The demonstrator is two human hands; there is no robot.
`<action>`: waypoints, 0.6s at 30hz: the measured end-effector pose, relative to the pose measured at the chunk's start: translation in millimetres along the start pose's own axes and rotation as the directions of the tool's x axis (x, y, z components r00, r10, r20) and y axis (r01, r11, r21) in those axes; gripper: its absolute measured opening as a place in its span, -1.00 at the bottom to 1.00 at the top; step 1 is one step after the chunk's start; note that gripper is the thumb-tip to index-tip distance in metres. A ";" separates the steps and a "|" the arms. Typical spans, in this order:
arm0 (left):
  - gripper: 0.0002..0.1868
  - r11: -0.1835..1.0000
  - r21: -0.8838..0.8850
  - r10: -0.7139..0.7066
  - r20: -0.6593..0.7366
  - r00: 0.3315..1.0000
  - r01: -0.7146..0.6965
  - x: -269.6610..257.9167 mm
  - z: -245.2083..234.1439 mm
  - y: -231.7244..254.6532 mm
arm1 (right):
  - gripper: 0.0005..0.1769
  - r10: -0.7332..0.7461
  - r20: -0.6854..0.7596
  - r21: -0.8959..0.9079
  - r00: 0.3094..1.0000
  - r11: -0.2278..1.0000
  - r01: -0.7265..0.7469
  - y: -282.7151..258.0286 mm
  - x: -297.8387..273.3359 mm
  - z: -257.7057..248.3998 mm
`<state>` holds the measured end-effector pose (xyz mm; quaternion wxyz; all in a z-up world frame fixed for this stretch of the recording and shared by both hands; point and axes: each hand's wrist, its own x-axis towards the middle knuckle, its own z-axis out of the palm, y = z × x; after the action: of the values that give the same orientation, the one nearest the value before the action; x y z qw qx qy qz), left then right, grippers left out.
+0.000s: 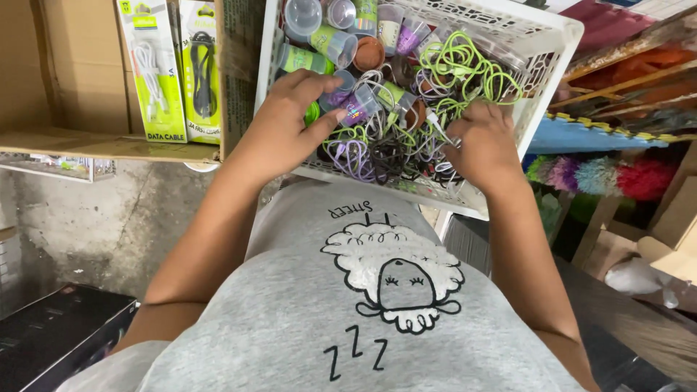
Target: Sorting and inserting USB charging cables into retail plastic packaging.
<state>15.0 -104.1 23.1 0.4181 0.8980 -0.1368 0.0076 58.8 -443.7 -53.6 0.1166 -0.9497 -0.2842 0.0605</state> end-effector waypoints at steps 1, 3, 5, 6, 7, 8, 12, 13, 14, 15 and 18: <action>-0.59 1.000 0.000 -0.001 -0.003 1.000 0.001 1.4 0.2 2.2 | -0.75 -0.003 0.000 -0.001 1.000 1.000 0.003 8.3 -3.3 0.1; -0.59 1.000 -0.014 0.015 -0.025 1.000 -0.016 0.5 -1.2 6.8 | -0.82 0.041 -0.023 0.190 0.999 0.981 -0.036 21.7 -10.9 1.9; -0.61 0.999 -0.050 0.008 -0.042 0.999 -0.010 1.6 1.1 7.8 | -0.85 0.034 -0.119 0.258 0.992 0.966 -0.002 20.9 -14.8 -18.6; -0.63 0.996 -0.089 0.008 -0.057 0.998 -0.013 4.1 3.0 8.1 | -0.88 0.039 -0.217 0.317 0.975 0.948 0.032 21.6 -17.4 -29.8; -0.63 0.996 -0.090 0.012 -0.056 0.998 -0.017 6.5 4.9 12.2 | -0.88 0.042 -0.219 0.315 0.975 0.949 0.030 16.1 -18.9 -43.8; -0.64 0.997 -0.078 0.019 -0.086 0.996 -0.026 8.4 7.5 16.4 | -0.89 0.142 -0.187 0.493 0.972 0.869 -0.032 10.3 -21.8 -57.5; -0.65 0.947 0.208 0.289 -0.205 0.935 -0.247 21.7 13.4 62.3 | -0.92 0.046 -0.156 0.567 0.987 0.822 0.051 -20.9 -21.0 -110.2; -0.65 0.947 0.206 0.289 -0.204 0.935 -0.248 25.5 17.8 74.1 | -0.92 0.048 -0.155 0.566 0.987 0.823 0.049 -29.2 -18.6 -114.6; -0.60 0.908 0.215 0.400 -0.181 0.898 -0.360 30.5 21.5 85.8 | -0.86 -0.020 -0.123 0.569 0.992 0.818 0.087 -37.0 -14.9 -120.0; -0.55 0.855 0.222 0.505 -0.159 0.848 -0.468 35.5 24.7 97.7 | -0.81 -0.089 -0.090 0.572 0.992 0.811 0.125 -45.2 -10.9 -125.7; -0.47 0.908 0.146 0.395 0.021 0.918 -0.394 32.3 48.0 90.1 | -0.85 -0.007 -0.128 0.680 0.992 0.727 0.093 -50.1 -7.0 -116.2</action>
<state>18.6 -203.2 63.5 0.3413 0.8801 -0.3126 0.1061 47.7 -428.6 71.8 0.4762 -0.8338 -0.2600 0.1023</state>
